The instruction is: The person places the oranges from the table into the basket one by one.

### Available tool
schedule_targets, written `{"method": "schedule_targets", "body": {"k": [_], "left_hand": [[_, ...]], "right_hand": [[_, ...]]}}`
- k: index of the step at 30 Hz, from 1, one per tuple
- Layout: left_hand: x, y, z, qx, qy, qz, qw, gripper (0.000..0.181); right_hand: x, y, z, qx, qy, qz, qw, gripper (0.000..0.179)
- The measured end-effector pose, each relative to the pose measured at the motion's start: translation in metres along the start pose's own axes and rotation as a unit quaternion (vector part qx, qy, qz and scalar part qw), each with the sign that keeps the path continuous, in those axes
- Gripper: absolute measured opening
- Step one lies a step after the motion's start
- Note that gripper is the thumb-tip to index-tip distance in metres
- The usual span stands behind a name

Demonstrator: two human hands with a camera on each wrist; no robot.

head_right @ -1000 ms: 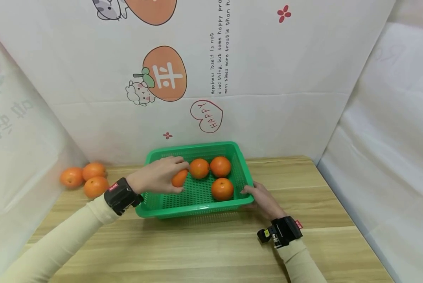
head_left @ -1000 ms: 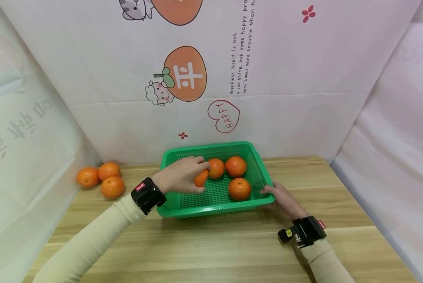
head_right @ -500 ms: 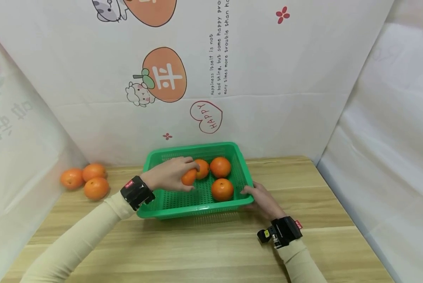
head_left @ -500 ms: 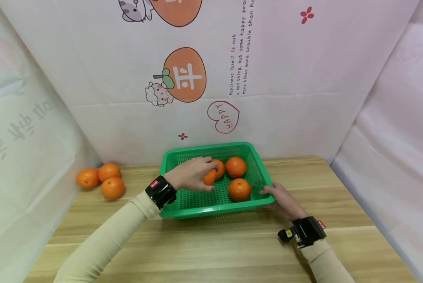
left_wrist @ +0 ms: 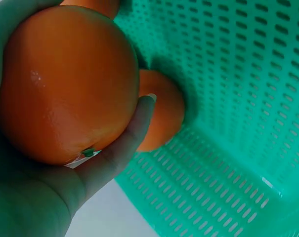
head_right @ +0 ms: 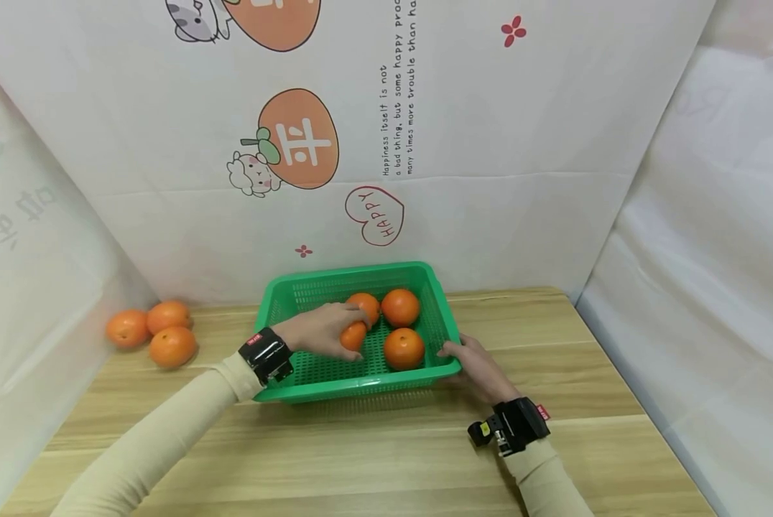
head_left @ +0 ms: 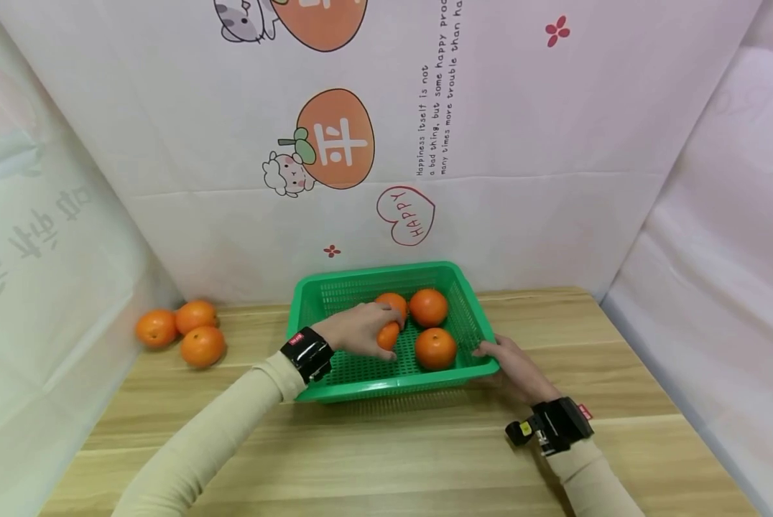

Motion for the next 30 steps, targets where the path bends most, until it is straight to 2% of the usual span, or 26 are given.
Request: {"method": "schedule_targets", "body": {"k": [5,12,17,30], "left_hand": [[0.010,0.001,-0.008,0.011,-0.016,-0.017,0.9997,0.059],[0.023,0.003,-0.018,0.003,-0.044,-0.017,0.9989,0.057],[0.031,0.005,-0.023,0.000,-0.065,-0.040,0.9971,0.062],[0.039,0.002,-0.034,-0.007,-0.089,-0.065,0.9939,0.068]], "right_hand": [[0.001,0.000,0.000,0.000,-0.003,-0.002,1.0000,0.069],[0.000,0.000,-0.001,-0.003,-0.001,0.003,1.0000,0.068],[-0.001,0.001,-0.002,-0.004,0.001,0.003,1.0000,0.069],[-0.003,0.004,-0.005,0.004,0.015,-0.003,0.9999,0.066]]}}
Point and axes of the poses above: each hand's wrist, its own z-axis away from the middle knuckle, its own x-axis out of the palm, y = z × x, the point moved 5 cm from there along -z, towards the middle knuckle, and after that the axes turned 10 degrees about x, right-handed, at the moved point
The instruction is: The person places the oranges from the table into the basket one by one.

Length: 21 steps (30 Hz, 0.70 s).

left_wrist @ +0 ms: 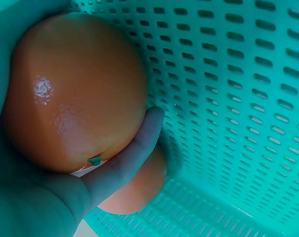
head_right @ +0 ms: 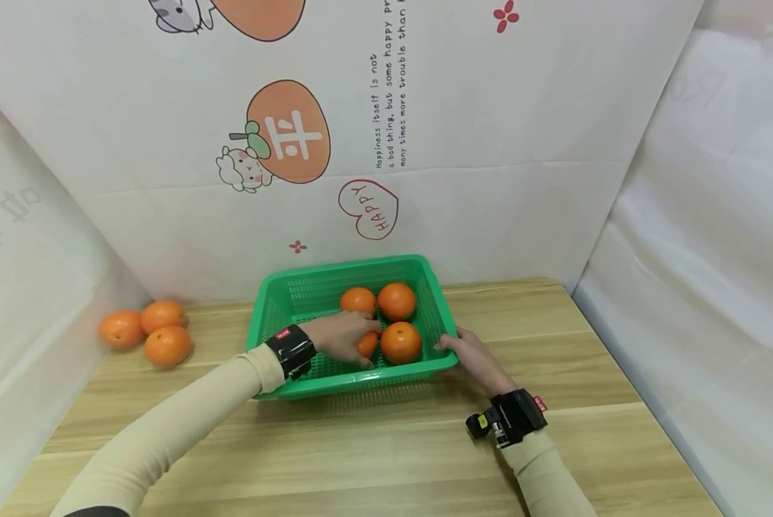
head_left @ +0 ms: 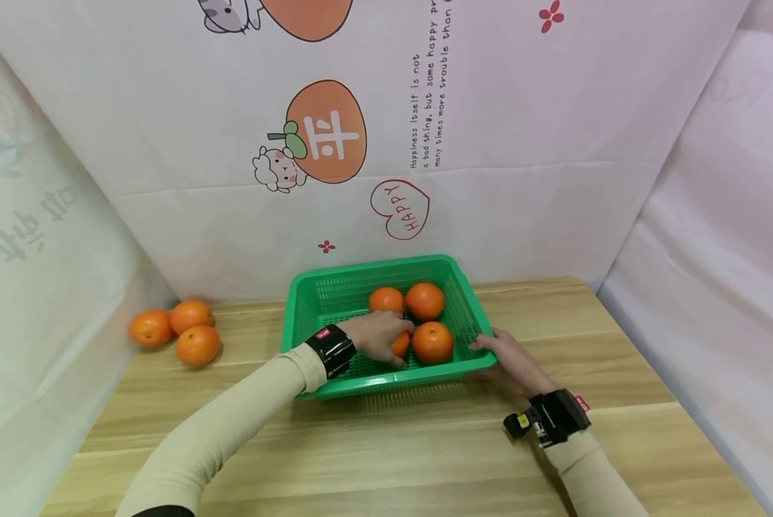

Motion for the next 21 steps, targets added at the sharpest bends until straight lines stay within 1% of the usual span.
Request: {"method": "schedule_targets", "body": {"k": [8,16,21], "left_hand": [[0.0026,0.0011,-0.0017,-0.013,-0.017,-0.004,0.9998,0.070],[0.0019,0.0017,-0.0056,-0.005,-0.011,-0.007,0.9999,0.065],[0.0036,0.0016,-0.0066,-0.011,-0.009,-0.007,0.9999,0.070]], "right_hand": [[0.0011,-0.0007,-0.0002,0.000,0.003,0.007,1.0000,0.063],[-0.0002,-0.0022,0.0019,-0.011,-0.004,0.006,0.9999,0.061],[0.0000,-0.0015,0.0019,-0.006,-0.003,0.003,1.0000,0.060]]}}
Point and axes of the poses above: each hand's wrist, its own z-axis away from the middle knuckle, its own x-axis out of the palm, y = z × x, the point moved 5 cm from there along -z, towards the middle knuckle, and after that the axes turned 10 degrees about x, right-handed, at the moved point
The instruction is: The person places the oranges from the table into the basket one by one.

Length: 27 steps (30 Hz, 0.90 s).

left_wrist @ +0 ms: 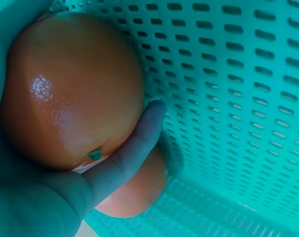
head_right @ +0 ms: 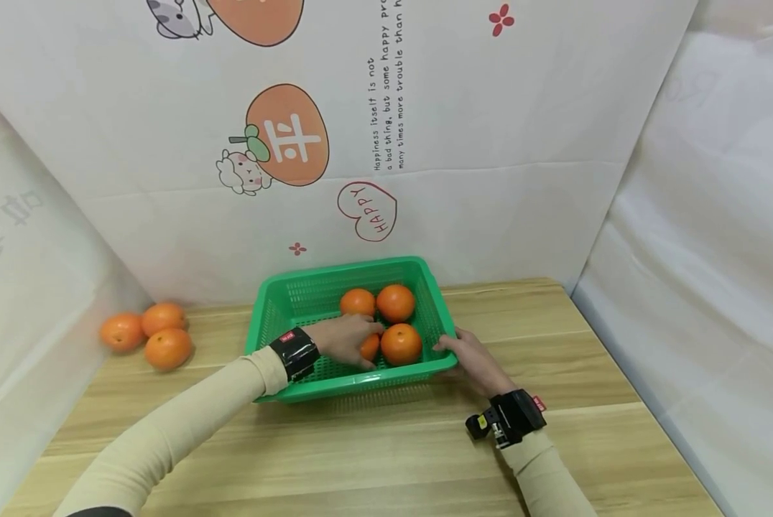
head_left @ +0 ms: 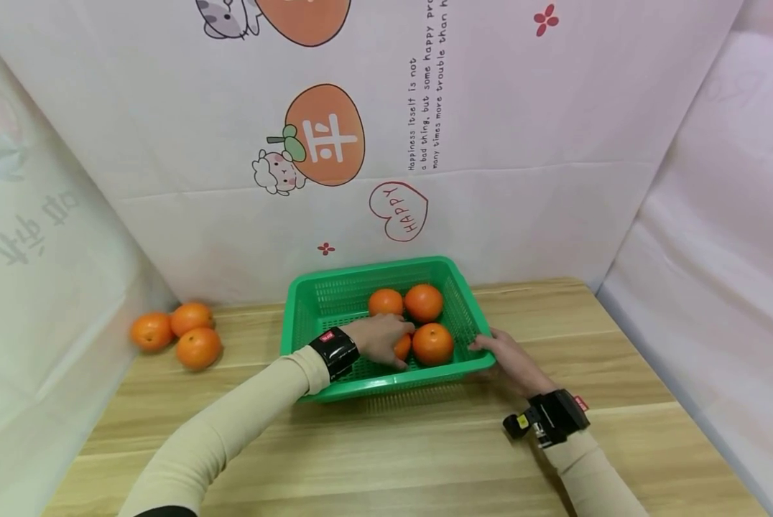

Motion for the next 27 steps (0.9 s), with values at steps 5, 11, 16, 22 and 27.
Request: {"method": "schedule_targets", "body": {"k": [5,11,16,22,27], "left_hand": [[0.002,0.000,0.002,-0.013,-0.007,-0.002,0.9999,0.078],[0.000,0.001,0.005,-0.019,-0.020,0.003,0.9996,0.082],[0.001,-0.001,0.004,-0.021,-0.029,0.006,0.9993,0.083],[0.000,0.000,0.009,-0.030,-0.028,0.010,0.9991,0.083],[-0.004,0.002,0.012,-0.025,-0.019,0.011,0.9995,0.082]], "right_hand": [[0.001,0.001,-0.001,0.007,0.001,-0.002,1.0000,0.062],[0.001,0.001,-0.001,0.007,0.003,-0.004,1.0000,0.063],[0.000,0.002,0.000,0.004,0.004,-0.005,1.0000,0.063],[-0.002,0.001,0.000,0.004,0.009,-0.001,0.9999,0.063],[-0.001,0.000,0.000,0.004,0.005,-0.003,1.0000,0.062]]}}
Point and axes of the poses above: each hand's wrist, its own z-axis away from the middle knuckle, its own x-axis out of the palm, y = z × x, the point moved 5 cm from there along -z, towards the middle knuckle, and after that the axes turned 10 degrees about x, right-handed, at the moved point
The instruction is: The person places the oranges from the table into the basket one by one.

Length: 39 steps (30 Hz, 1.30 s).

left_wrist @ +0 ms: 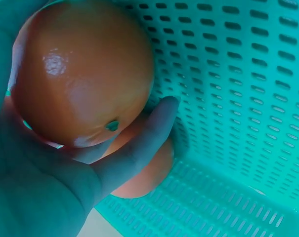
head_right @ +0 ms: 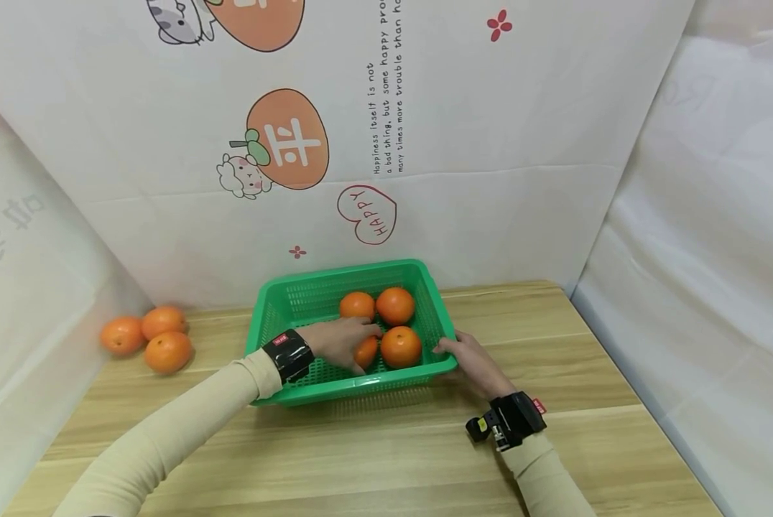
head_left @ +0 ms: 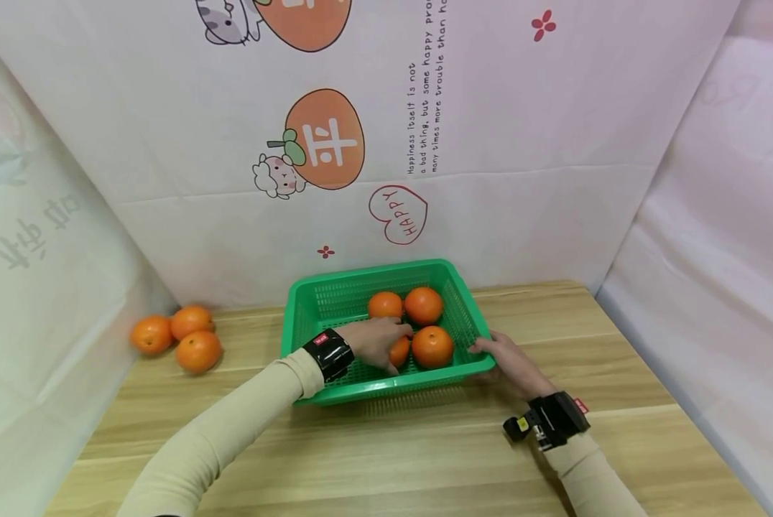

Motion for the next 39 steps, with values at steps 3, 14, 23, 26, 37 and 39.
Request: {"method": "schedule_targets", "body": {"k": [3,14,23,26,37,39], "left_hand": [[-0.004,0.000,0.002,0.004,0.007,0.003,1.0000,0.081],[-0.016,-0.006,0.009,0.025,0.029,0.032,0.9987,0.088],[-0.024,-0.015,0.021,0.021,0.045,0.063,0.9968,0.085],[-0.027,-0.016,0.025,0.020,0.048,0.066,0.9964,0.085],[-0.039,-0.021,0.039,-0.016,0.048,0.046,0.9977,0.088],[-0.043,-0.021,0.041,-0.018,0.049,0.038,0.9979,0.089]], "right_hand": [[0.001,0.000,0.001,0.003,0.000,-0.003,1.0000,0.062],[0.002,-0.001,0.000,-0.006,-0.010,-0.004,0.9999,0.063],[0.003,0.000,0.000,0.000,-0.005,-0.009,0.9999,0.062],[0.004,0.000,0.000,0.002,-0.007,-0.009,0.9999,0.064],[0.005,-0.002,0.003,-0.008,-0.016,-0.002,0.9998,0.064],[0.005,-0.002,0.003,-0.010,-0.018,-0.001,0.9998,0.065]]}}
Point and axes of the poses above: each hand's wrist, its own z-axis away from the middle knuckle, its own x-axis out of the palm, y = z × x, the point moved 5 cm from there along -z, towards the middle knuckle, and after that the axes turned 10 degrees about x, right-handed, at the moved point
